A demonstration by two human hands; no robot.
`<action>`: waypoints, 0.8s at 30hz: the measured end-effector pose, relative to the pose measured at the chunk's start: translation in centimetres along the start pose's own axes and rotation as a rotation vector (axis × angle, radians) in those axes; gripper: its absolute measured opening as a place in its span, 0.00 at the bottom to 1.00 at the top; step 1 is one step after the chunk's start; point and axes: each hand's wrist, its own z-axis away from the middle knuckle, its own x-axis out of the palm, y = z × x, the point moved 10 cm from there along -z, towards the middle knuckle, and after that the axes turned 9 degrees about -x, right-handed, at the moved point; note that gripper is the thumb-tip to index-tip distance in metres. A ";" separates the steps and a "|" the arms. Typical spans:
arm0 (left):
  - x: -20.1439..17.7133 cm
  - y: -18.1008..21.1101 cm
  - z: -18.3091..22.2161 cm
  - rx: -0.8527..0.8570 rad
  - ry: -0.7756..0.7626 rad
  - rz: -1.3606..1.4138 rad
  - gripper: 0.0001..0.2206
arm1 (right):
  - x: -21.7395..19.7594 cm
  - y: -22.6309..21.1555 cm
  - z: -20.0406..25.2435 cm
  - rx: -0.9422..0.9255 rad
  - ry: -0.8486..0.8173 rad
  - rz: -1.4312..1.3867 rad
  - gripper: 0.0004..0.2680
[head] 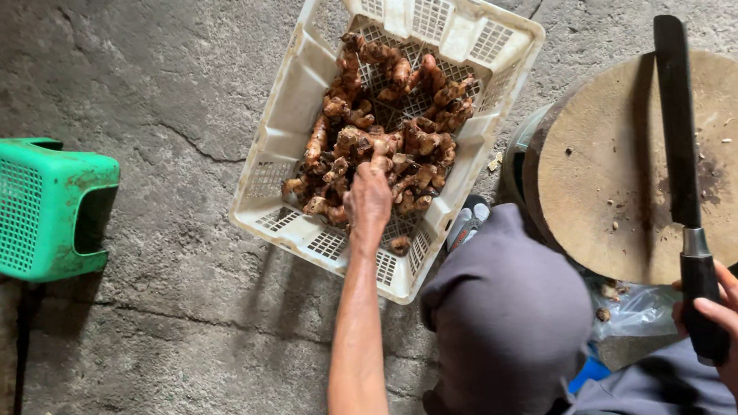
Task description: The person sits on a low stool and uses a large knife to peel and chop ginger roots on a round wooden cutting board. They transfer the chopped pieces into a green plastic basket and continue processing ginger from a white crate.
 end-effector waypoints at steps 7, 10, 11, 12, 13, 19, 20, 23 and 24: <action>-6.4 0.3 4.8 -0.051 -0.553 1.320 0.15 | -0.7 1.4 0.0 0.076 -0.052 -0.255 0.23; -12.2 4.8 9.1 0.123 -0.684 1.320 0.16 | -1.7 2.5 0.0 0.079 0.033 -0.028 0.23; -14.3 6.5 10.6 0.152 -0.721 1.303 0.16 | -1.6 2.8 -0.1 0.073 0.058 0.047 0.23; -16.0 8.4 12.5 0.180 -0.765 1.285 0.16 | -1.8 2.9 0.0 0.070 0.090 0.124 0.23; -17.6 10.1 14.2 0.221 -0.754 1.217 0.17 | -1.5 2.7 -0.2 0.047 0.095 0.193 0.23; -12.5 20.8 22.2 0.327 -0.846 0.983 0.22 | -1.6 -1.7 0.4 -0.210 0.140 0.905 0.24; -9.0 22.2 23.0 0.290 -0.872 0.947 0.21 | -1.5 -1.9 0.5 -0.252 0.121 0.881 0.24; 0.6 25.0 24.3 0.348 -0.870 0.701 0.20 | -1.7 -2.1 1.0 -0.343 0.082 0.795 0.24; 3.0 25.5 24.4 0.399 -0.849 0.601 0.19 | -1.7 -2.2 1.2 -0.372 0.069 0.763 0.24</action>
